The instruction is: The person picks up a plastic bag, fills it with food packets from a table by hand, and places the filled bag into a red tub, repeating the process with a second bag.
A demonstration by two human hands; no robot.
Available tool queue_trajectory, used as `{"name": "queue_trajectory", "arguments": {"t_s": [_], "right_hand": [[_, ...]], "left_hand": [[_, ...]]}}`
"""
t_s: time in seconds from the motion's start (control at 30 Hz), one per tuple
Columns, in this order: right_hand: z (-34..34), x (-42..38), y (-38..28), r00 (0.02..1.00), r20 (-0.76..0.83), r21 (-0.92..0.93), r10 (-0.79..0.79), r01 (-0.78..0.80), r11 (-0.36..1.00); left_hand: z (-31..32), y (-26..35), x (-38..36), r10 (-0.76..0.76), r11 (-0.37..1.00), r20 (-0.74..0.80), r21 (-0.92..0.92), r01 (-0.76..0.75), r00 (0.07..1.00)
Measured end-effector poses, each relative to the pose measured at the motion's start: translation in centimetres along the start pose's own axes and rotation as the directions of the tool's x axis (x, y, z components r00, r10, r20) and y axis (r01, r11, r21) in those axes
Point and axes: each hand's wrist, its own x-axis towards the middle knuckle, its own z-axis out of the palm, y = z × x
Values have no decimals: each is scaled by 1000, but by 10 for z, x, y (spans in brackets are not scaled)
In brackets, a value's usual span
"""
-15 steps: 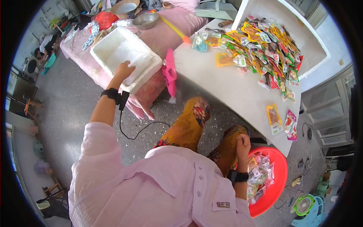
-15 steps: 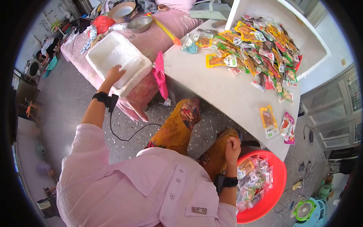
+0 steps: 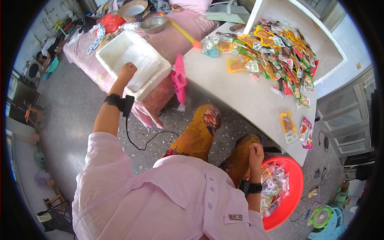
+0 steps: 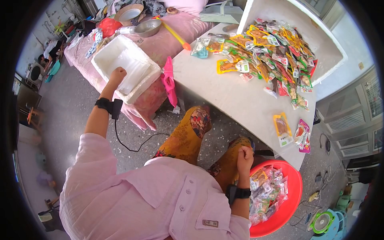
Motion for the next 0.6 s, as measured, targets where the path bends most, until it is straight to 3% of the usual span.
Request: {"name": "queue_trajectory", "arguments": {"t_s": [0.07,0.17,0.27,0.37,0.47,0.6], "right_hand": [[0,1,0,1000,-5,-13,-5,5,1000],[-2,1,-1,999,11,26,35,-35,999],[-4,0,-3,1000,12,25,21,-21,999],[-5,-1,-1,1000,2,40,16,-16,999],[-5,1,8,1000,23,14,-8,7,1000],[-9,19,-15,989,58,212,134,-144,967]], "left_hand": [[-1,2,1,31,998,-78,-51,-36,996],[-14,20,-4,-162,910,145,-360,205,976],[-6,4,4,-137,871,170,-449,200,976],[-16,34,-11,-156,828,122,-525,197,980],[-11,66,-15,46,905,-85,-419,-77,995],[27,137,-54,279,879,68,-420,-226,958]]}}
